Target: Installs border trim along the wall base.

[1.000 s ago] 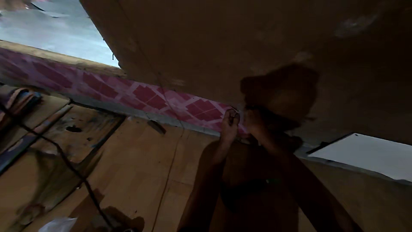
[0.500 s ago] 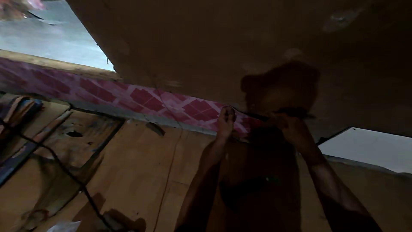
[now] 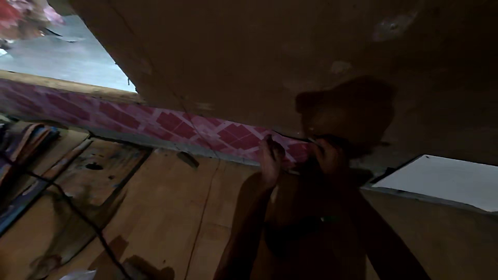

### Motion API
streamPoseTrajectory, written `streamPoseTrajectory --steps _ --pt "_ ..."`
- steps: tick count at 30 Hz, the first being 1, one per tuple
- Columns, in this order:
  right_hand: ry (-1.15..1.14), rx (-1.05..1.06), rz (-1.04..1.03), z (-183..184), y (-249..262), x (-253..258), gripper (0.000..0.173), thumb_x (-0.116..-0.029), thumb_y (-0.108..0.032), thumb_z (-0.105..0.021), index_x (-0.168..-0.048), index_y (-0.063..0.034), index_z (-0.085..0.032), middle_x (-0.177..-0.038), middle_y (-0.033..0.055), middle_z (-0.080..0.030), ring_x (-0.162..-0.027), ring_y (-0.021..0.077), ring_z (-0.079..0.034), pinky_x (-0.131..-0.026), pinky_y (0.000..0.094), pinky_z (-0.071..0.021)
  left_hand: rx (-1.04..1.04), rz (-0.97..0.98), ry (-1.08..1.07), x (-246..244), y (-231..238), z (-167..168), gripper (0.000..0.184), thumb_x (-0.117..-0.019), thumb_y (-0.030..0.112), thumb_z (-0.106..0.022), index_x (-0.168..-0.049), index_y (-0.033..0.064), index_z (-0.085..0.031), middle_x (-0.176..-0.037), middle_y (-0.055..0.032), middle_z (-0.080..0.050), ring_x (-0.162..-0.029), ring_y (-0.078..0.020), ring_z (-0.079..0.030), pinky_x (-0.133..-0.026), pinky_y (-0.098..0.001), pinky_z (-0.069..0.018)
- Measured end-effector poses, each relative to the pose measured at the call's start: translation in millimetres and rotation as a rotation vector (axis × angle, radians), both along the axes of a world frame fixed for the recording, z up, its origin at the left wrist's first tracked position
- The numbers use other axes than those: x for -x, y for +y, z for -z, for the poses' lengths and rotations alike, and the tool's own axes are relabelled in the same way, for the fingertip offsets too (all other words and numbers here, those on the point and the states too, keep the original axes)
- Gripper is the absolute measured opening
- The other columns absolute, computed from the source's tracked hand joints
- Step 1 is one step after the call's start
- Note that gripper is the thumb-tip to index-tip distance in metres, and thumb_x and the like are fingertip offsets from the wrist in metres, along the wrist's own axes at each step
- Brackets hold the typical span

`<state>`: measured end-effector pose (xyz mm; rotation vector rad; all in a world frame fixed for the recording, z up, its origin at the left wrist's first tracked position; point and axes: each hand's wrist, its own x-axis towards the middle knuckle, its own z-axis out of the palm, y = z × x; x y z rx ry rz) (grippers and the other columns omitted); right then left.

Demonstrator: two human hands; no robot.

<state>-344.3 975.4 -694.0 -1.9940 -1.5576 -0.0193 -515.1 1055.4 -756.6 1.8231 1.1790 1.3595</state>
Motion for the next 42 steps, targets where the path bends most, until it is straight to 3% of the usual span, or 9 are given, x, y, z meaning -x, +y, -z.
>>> streamPoseTrajectory --steps 1,4,8,12,16,28,33,37,42 --pt "-0.001 -0.013 0.006 2 2 -2 0.032 -0.105 -0.023 -0.057 -0.12 0.0025 -0.07 -0.116 0.0259 -0.07 -0.104 0.0431 -0.069 -0.093 0.0583 -0.0535 -0.039 -0.042 0.092 -1 -3 5 0.05 -0.0969 0.001 -0.054 -0.145 -0.0086 -0.047 -0.141 -0.0289 -0.055 -0.128 -0.041 -0.057 -0.106 -0.0513 -0.0478" --pt "-0.026 -0.111 0.008 9 5 -7 0.029 -0.1027 -0.02 -0.06 -0.114 0.0038 -0.072 -0.11 0.0255 -0.072 -0.099 0.0423 -0.071 -0.089 0.0569 -0.0559 -0.201 -0.188 0.293 -13 -2 24 0.066 -0.091 0.008 -0.061 -0.152 -0.0073 -0.04 -0.155 -0.0337 -0.038 -0.141 -0.0526 -0.04 -0.112 -0.0642 -0.0362" --pt "-0.11 -0.195 -0.022 18 9 -13 0.027 -0.1014 -0.017 -0.061 -0.108 0.0063 -0.072 -0.104 0.0263 -0.072 -0.09 0.0428 -0.073 -0.08 0.0564 -0.0583 -0.198 -0.294 0.46 -31 1 26 0.066 -0.0973 0.019 -0.051 -0.156 -0.0061 -0.034 -0.161 -0.0337 -0.028 -0.148 -0.0549 -0.026 -0.116 -0.0707 -0.0222" --pt "-0.122 -0.172 -0.009 17 10 -14 0.027 -0.1026 -0.016 -0.059 -0.11 0.0067 -0.071 -0.105 0.027 -0.071 -0.091 0.0446 -0.072 -0.08 0.0577 -0.0579 -0.185 -0.321 0.506 -45 8 31 0.066 -0.0998 0.021 -0.046 -0.157 -0.0075 -0.028 -0.163 -0.0325 -0.026 -0.151 -0.0502 -0.025 -0.117 -0.0686 -0.0223" --pt "-0.12 -0.139 -0.018 17 9 -15 0.027 -0.1037 -0.015 -0.056 -0.113 0.0075 -0.069 -0.108 0.0274 -0.07 -0.094 0.0437 -0.072 -0.083 0.0569 -0.0576 -0.21 -0.339 0.482 -53 13 38 0.07 -0.0987 0.019 -0.048 -0.156 -0.0119 -0.024 -0.161 -0.0371 -0.023 -0.15 -0.0526 -0.024 -0.118 -0.0673 -0.0226" --pt "-0.215 -0.211 0.027 25 13 -12 0.025 -0.1017 -0.013 -0.059 -0.107 0.0078 -0.07 -0.1 0.0276 -0.07 -0.081 0.0445 -0.072 -0.068 0.0553 -0.059 -0.193 -0.291 0.501 -54 16 39 0.078 -0.0927 0.018 -0.058 -0.157 -0.01 -0.024 -0.16 -0.0419 -0.016 -0.15 -0.0579 -0.018 -0.118 -0.0693 -0.0173" --pt "-0.264 -0.228 0.041 31 15 -13 0.026 -0.1024 -0.015 -0.058 -0.107 0.0078 -0.07 -0.099 0.028 -0.07 -0.081 0.0446 -0.072 -0.067 0.0554 -0.0594 -0.121 -0.306 0.535 -60 14 35 0.075 -0.0969 0.019 -0.055 -0.158 -0.0092 -0.023 -0.161 -0.041 -0.015 -0.151 -0.057 -0.017 -0.12 -0.0679 -0.0152" --pt "-0.299 -0.236 0.049 33 15 -15 0.026 -0.1023 -0.016 -0.058 -0.106 0.0074 -0.07 -0.099 0.0275 -0.069 -0.078 0.0434 -0.072 -0.065 0.0546 -0.059 -0.176 -0.298 0.415 -66 16 44 0.075 -0.0952 0.017 -0.052 -0.158 -0.0111 -0.021 -0.163 -0.0392 -0.013 -0.153 -0.0547 -0.012 -0.121 -0.0664 -0.0099" --pt "-0.323 -0.249 0.071 32 15 -14 0.024 -0.1011 -0.015 -0.059 -0.104 0.006 -0.071 -0.098 0.0254 -0.07 -0.075 0.0411 -0.072 -0.062 0.0523 -0.0591 0.044 -0.131 0.343 -60 -2 7 0.069 -0.0976 0.012 -0.054 -0.154 -0.0168 -0.025 -0.162 -0.039 -0.016 -0.152 -0.0536 -0.015 -0.123 -0.0621 -0.0109"
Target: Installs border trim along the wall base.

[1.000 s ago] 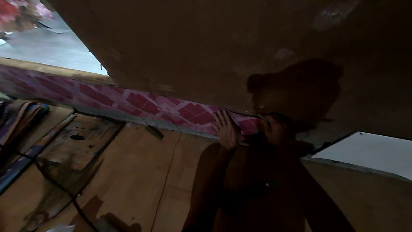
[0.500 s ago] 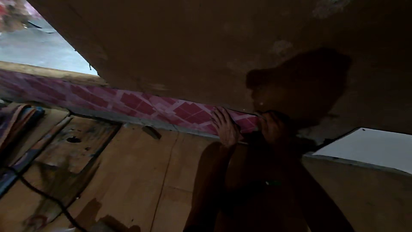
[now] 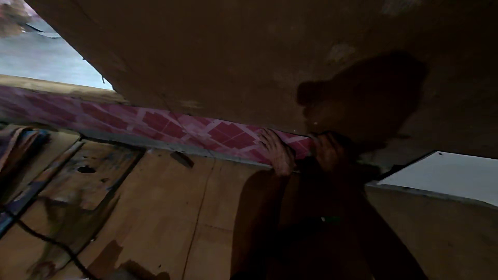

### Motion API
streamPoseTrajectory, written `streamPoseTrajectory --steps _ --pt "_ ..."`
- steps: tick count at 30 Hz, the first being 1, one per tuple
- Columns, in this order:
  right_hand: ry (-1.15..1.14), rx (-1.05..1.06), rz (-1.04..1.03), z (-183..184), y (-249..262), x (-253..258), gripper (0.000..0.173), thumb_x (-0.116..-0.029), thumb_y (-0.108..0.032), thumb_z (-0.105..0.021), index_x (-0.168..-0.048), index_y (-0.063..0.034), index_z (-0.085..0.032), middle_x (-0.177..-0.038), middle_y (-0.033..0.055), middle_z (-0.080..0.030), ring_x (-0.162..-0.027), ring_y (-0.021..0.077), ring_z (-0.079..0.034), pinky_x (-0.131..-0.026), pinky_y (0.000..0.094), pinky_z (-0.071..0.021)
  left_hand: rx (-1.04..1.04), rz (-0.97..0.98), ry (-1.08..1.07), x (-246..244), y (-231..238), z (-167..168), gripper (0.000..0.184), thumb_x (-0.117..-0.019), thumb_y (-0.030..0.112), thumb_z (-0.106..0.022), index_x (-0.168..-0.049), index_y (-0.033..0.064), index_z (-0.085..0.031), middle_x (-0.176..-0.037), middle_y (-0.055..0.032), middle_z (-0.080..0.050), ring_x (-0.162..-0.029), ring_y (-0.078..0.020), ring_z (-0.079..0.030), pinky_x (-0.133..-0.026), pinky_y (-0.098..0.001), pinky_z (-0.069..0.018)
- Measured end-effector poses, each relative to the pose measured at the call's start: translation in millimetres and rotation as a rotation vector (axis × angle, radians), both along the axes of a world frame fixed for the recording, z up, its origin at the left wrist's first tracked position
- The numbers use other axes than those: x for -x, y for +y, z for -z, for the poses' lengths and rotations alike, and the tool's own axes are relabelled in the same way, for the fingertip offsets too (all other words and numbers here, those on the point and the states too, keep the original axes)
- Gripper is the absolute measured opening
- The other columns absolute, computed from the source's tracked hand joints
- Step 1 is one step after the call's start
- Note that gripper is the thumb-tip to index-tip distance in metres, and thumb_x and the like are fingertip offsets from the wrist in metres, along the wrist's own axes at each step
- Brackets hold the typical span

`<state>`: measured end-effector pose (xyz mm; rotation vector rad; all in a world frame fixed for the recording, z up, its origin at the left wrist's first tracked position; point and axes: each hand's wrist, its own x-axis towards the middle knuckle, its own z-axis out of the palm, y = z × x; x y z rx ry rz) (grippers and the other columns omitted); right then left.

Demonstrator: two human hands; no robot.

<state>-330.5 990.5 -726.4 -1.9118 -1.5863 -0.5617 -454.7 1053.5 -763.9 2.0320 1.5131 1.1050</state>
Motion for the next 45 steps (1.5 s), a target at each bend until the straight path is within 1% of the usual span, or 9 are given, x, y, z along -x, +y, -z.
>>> streamPoseTrajectory --steps 5,16,21,24,30,33,36,40,45 --pt "0.021 0.017 0.004 -2 -1 1 0.022 -0.1009 -0.012 -0.059 -0.107 0.0059 -0.071 -0.101 0.026 -0.07 -0.078 0.0424 -0.072 -0.064 0.0537 -0.059 -0.287 -0.104 -0.138 -24 12 37 0.082 -0.0902 0.011 -0.053 -0.157 -0.0151 -0.013 -0.163 -0.0385 -0.011 -0.155 -0.0504 -0.01 -0.122 -0.0657 -0.0096" --pt "0.033 0.0 -0.018 1 0 0 0.022 -0.1003 -0.013 -0.059 -0.105 0.0049 -0.071 -0.1 0.0253 -0.07 -0.076 0.0413 -0.072 -0.062 0.0531 -0.059 -0.295 -0.105 0.071 -33 -6 45 0.076 -0.0864 0.015 -0.059 -0.152 -0.0135 -0.033 -0.157 -0.0386 -0.031 -0.146 -0.0586 -0.027 -0.117 -0.0678 -0.0245" --pt "0.027 -0.001 0.004 5 0 -1 0.023 -0.1011 -0.014 -0.059 -0.106 0.0056 -0.071 -0.1 0.0252 -0.07 -0.077 0.0413 -0.072 -0.063 0.0535 -0.0587 -0.264 -0.064 0.146 -37 -14 47 0.07 -0.0892 0.014 -0.058 -0.154 -0.0049 -0.039 -0.158 -0.0342 -0.035 -0.144 -0.0604 -0.029 -0.113 -0.0711 -0.0271" --pt "0.071 -0.004 -0.007 1 -1 0 0.025 -0.1014 -0.016 -0.06 -0.105 0.0057 -0.071 -0.101 0.0252 -0.07 -0.08 0.0409 -0.072 -0.066 0.0539 -0.0594 -0.309 -0.051 0.176 -40 -19 51 0.066 -0.0912 0.015 -0.057 -0.154 -0.0014 -0.042 -0.156 -0.0321 -0.039 -0.141 -0.0599 -0.036 -0.107 -0.0737 -0.0318" --pt "0.476 0.075 -0.121 -16 -35 -14 0.034 -0.1045 -0.021 -0.055 -0.122 0.0047 -0.069 -0.112 0.0236 -0.071 -0.102 0.0336 -0.07 -0.093 0.0481 -0.0556 -0.462 0.192 0.185 -29 -44 63 0.054 -0.0958 0.009 -0.06 -0.149 0.0025 -0.052 -0.154 -0.0176 -0.05 -0.143 -0.0457 -0.045 -0.111 -0.071 -0.0328" --pt "0.67 0.294 -0.137 -13 -71 -28 0.039 -0.1076 -0.029 -0.051 -0.128 -0.0002 -0.067 -0.117 0.0179 -0.071 -0.107 0.0244 -0.068 -0.097 0.0427 -0.0539 -0.151 0.48 -0.008 -17 -79 50 0.045 -0.1005 0.005 -0.056 -0.145 0.0009 -0.056 -0.15 -0.0154 -0.055 -0.141 -0.0328 -0.05 -0.115 -0.0532 -0.0399" --pt "0.947 0.33 -0.114 -5 -101 -23 0.034 -0.1022 -0.034 -0.063 -0.119 -0.0066 -0.073 -0.11 0.0052 -0.074 -0.099 0.0081 -0.068 -0.092 0.0292 -0.0564 0.381 0.653 -0.071 7 -115 15 0.039 -0.1048 0.021 -0.055 -0.141 0.0058 -0.058 -0.129 -0.0123 -0.066 -0.117 -0.0158 -0.064 -0.102 -0.0314 -0.052" --pt "1.192 0.334 0.069 -8 -128 9 0.029 -0.1028 -0.031 -0.063 -0.119 -0.01 -0.072 -0.102 0.0015 -0.073 -0.084 0.0047 -0.067 -0.076 0.0257 -0.058 0.463 0.698 -0.182 6 -138 33 0.045 -0.1062 0.028 -0.054 -0.146 0.0083 -0.055 -0.14 -0.0092 -0.062 -0.125 -0.0141 -0.06 -0.108 -0.0328 -0.0498" --pt "1.362 0.212 -0.015 0 -126 26 0.026 -0.1043 -0.027 -0.06 -0.118 -0.0081 -0.073 -0.105 0.0001 -0.074 -0.089 0.0041 -0.068 -0.078 0.0229 -0.0573 0.505 0.582 -0.4 5 -148 15 0.032 -0.105 0.019 -0.056 -0.13 0.0008 -0.064 -0.116 -0.0114 -0.071 -0.102 -0.0132 -0.069 -0.093 -0.0307 -0.0576"
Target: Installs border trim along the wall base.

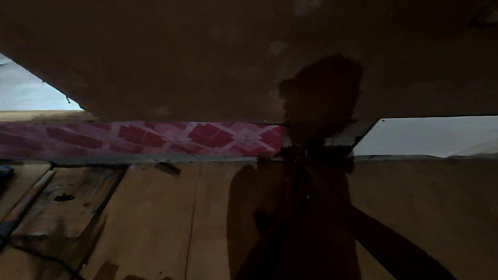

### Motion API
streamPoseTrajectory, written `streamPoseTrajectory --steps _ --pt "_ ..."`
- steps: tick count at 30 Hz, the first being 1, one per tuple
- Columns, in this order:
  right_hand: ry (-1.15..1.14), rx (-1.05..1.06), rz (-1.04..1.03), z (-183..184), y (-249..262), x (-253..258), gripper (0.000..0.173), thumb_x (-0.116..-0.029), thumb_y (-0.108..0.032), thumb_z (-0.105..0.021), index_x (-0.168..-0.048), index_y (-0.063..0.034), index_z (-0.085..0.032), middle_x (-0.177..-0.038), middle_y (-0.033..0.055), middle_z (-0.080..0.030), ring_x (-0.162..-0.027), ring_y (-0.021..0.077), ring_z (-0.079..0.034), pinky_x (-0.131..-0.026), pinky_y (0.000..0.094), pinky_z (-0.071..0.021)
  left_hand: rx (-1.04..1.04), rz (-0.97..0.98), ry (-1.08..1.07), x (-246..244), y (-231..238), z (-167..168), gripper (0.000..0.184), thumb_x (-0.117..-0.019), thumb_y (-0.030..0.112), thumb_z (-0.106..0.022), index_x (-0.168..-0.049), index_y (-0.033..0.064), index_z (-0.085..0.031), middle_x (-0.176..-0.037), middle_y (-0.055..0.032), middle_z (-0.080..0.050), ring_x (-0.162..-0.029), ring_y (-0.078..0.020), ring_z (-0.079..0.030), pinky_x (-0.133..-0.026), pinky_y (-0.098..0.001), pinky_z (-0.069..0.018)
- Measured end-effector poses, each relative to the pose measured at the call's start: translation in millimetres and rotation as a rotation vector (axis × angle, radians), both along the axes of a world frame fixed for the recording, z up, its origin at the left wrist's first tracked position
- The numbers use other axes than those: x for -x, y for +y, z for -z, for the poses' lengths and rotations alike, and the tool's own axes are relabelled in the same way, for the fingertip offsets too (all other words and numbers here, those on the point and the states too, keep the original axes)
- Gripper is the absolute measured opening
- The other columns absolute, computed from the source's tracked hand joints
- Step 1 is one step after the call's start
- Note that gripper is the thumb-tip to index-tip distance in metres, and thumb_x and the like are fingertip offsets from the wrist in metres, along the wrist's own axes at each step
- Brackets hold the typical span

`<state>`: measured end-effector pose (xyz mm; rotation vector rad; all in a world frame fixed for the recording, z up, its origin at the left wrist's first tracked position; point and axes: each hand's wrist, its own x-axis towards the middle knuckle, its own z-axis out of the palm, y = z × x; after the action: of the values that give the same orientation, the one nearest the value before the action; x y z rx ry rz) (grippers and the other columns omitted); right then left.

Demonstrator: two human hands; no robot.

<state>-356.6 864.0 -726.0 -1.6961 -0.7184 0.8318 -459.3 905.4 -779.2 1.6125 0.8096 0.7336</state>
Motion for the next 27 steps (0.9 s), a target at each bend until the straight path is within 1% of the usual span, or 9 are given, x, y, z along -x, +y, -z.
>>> streamPoseTrajectory --steps 12,16,19,20,21,22,24,26,27 --pt "0.203 -0.085 -0.061 22 12 12 0.03 -0.1069 -0.025 -0.055 -0.125 -0.0028 -0.066 -0.097 0.0037 -0.071 -0.074 0.007 -0.064 -0.062 0.0234 -0.0554 0.127 -0.006 0.003 13 8 14 0.033 -0.1082 0.018 -0.05 -0.132 -0.0017 -0.061 -0.105 -0.0107 -0.069 -0.088 -0.0116 -0.067 -0.082 -0.0284 -0.0579" --pt "-0.02 0.058 -0.061 20 7 13 0.032 -0.1088 -0.021 -0.05 -0.132 -0.0029 -0.064 -0.114 0.0058 -0.069 -0.09 0.004 -0.064 -0.077 0.0203 -0.0543 0.13 0.014 0.039 9 8 34 0.04 -0.1097 0.023 -0.047 -0.142 0.0 -0.053 -0.114 -0.0128 -0.067 -0.094 -0.0131 -0.067 -0.086 -0.0296 -0.0578" --pt "-0.34 0.275 -0.264 45 -10 -9 0.045 -0.1074 -0.023 -0.052 -0.148 -0.0031 -0.051 -0.141 0.0167 -0.06 -0.126 0.0189 -0.059 -0.107 0.0331 -0.0483 -0.041 0.01 0.087 20 8 31 0.04 -0.1079 0.023 -0.05 -0.136 -0.0051 -0.056 -0.107 -0.0154 -0.069 -0.086 -0.0125 -0.068 -0.074 -0.024 -0.0588" --pt "-0.388 0.278 -0.344 59 -17 -19 0.048 -0.1079 -0.026 -0.051 -0.149 -0.0007 -0.048 -0.143 0.0194 -0.057 -0.129 0.0218 -0.057 -0.109 0.0334 -0.0469 -0.032 -0.03 0.185 22 4 -3 0.035 -0.1079 0.018 -0.05 -0.129 -0.0073 -0.06 -0.103 -0.0174 -0.07 -0.083 -0.0142 -0.069 -0.071 -0.0241 -0.0589" --pt "-0.45 0.248 -0.41 77 -26 -26 0.049 -0.1093 -0.024 -0.047 -0.147 0.0068 -0.046 -0.141 0.027 -0.055 -0.128 0.0292 -0.057 -0.107 0.0359 -0.0466 0.295 -0.03 0.425 18 1 -74 0.034 -0.1108 0.016 -0.043 -0.138 -0.0013 -0.056 -0.121 -0.0156 -0.066 -0.101 -0.0177 -0.065 -0.092 -0.0316 -0.0528" --pt "-0.54 0.201 -0.422 100 -35 -34 0.049 -0.1078 -0.025 -0.049 -0.141 0.0106 -0.051 -0.134 0.0302 -0.059 -0.122 0.0332 -0.061 -0.104 0.0362 -0.0498 0.292 -0.024 0.409 22 -2 -91 0.036 -0.1117 0.014 -0.04 -0.138 -0.0052 -0.055 -0.122 -0.0186 -0.066 -0.102 -0.0188 -0.065 -0.092 -0.0313 -0.0515" --pt "-0.445 0.568 -0.56 94 -29 -45 0.051 -0.1076 -0.023 -0.052 -0.149 0.0057 -0.045 -0.147 0.0265 -0.051 -0.137 0.0352 -0.05 -0.116 0.045 -0.0388 -0.065 -0.015 0.159 34 -1 -39 0.036 -0.1086 0.012 -0.044 -0.122 -0.018 -0.059 -0.103 -0.0282 -0.067 -0.084 -0.0213 -0.068 -0.07 -0.0248 -0.0554" --pt "-0.494 0.726 -0.628 122 -31 -54 0.049 -0.1052 -0.027 -0.056 -0.147 -0.001 -0.051 -0.149 0.0232 -0.051 -0.139 0.0378 -0.048 -0.118 0.0534 -0.0349 0.312 0.04 0.533 39 0 -40 0.039 -0.1085 0.019 -0.051 -0.142 -0.0019 -0.054 -0.134 -0.0171 -0.062 -0.116 -0.02 -0.063 -0.1 -0.0331 -0.0499" --pt "-0.534 0.757 -0.671 141 -34 -61 0.047 -0.1041 -0.031 -0.058 -0.143 -0.005 -0.057 -0.147 0.0207 -0.054 -0.137 0.0373 -0.05 -0.116 0.056 -0.037 0.32 0.043 0.611 50 -6 0 0.046 -0.103 0.024 -0.06 -0.143 0.0017 -0.055 -0.139 -0.0146 -0.061 -0.124 -0.0202 -0.06 -0.105 -0.0362 -0.0487"
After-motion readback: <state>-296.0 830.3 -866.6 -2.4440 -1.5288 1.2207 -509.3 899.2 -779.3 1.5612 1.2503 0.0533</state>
